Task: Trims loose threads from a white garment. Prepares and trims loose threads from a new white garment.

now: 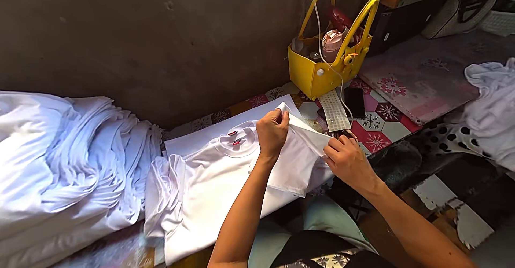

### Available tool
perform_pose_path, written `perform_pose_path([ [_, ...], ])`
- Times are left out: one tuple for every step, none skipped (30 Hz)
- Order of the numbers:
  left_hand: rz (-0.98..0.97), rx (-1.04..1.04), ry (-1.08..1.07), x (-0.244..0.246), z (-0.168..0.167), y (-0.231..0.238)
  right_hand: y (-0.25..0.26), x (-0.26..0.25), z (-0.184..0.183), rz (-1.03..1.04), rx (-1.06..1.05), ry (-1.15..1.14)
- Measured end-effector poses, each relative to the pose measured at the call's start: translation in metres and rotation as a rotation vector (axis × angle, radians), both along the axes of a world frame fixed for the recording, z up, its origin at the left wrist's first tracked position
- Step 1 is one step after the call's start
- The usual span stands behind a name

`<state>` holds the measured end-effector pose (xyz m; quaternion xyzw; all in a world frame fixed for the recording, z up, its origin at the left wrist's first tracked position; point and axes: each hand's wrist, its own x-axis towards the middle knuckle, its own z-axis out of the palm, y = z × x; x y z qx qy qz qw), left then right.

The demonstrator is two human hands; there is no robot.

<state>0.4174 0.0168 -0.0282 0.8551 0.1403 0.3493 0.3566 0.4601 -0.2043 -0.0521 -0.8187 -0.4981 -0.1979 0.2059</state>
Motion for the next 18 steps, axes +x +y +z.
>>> perform_pose_path([
  [0.009, -0.015, 0.003, -0.008, -0.003, 0.004, -0.004, -0.003, -0.002, 0.072, 0.035, -0.043],
  [0.029, -0.035, 0.024, -0.018, -0.005, 0.008, -0.006, -0.007, -0.005, 0.150, 0.046, -0.069],
  [0.070, -0.050, 0.073, -0.030, -0.009, 0.015, -0.006, -0.014, -0.009, 0.236, 0.044, -0.082],
  [0.117, -0.061, 0.158, -0.047, -0.016, 0.021, -0.006, -0.021, -0.016, 0.331, 0.039, -0.086],
  [0.161, -0.094, 0.280, -0.065, -0.024, 0.027, -0.004, -0.029, -0.025, 0.430, 0.032, -0.090],
  [0.198, -0.154, 0.427, -0.084, -0.035, 0.032, -0.001, -0.034, -0.033, 0.522, 0.024, -0.094],
  [0.221, -0.240, 0.567, -0.099, -0.048, 0.037, 0.002, -0.039, -0.041, 0.599, 0.021, -0.095],
  [0.243, -0.333, 0.661, -0.112, -0.065, 0.040, 0.006, -0.043, -0.047, 0.663, 0.024, -0.091],
  [0.273, -0.403, 0.711, -0.123, -0.082, 0.042, 0.009, -0.045, -0.051, 0.716, 0.033, -0.084],
  [0.310, -0.439, 0.739, -0.130, -0.094, 0.043, 0.013, -0.045, -0.053, 0.761, 0.053, -0.072],
  [0.353, -0.423, 0.763, -0.134, -0.102, 0.043, 0.017, -0.044, -0.052, 0.788, 0.084, -0.053],
  [0.400, -0.372, 0.778, -0.135, -0.103, 0.042, 0.021, -0.041, -0.051, 0.789, 0.121, -0.033],
  [0.439, -0.296, 0.771, -0.135, -0.102, 0.041, 0.025, -0.036, -0.051, 0.757, 0.157, -0.011],
  [0.450, -0.212, 0.733, -0.134, -0.101, 0.041, 0.030, -0.030, -0.052, 0.688, 0.180, 0.016],
  [0.432, -0.149, 0.646, -0.130, -0.104, 0.042, 0.035, -0.021, -0.054, 0.591, 0.181, 0.056],
  [0.389, -0.125, 0.554, -0.122, -0.108, 0.044, 0.041, -0.011, -0.059, 0.481, 0.135, 0.116],
  [0.319, -0.150, 0.514, -0.111, -0.110, 0.045, 0.047, 0.000, -0.066, 0.385, 0.037, 0.210],
  [0.227, -0.204, 0.530, -0.098, -0.112, 0.046, 0.054, 0.010, -0.076, 0.316, -0.084, 0.324],
])
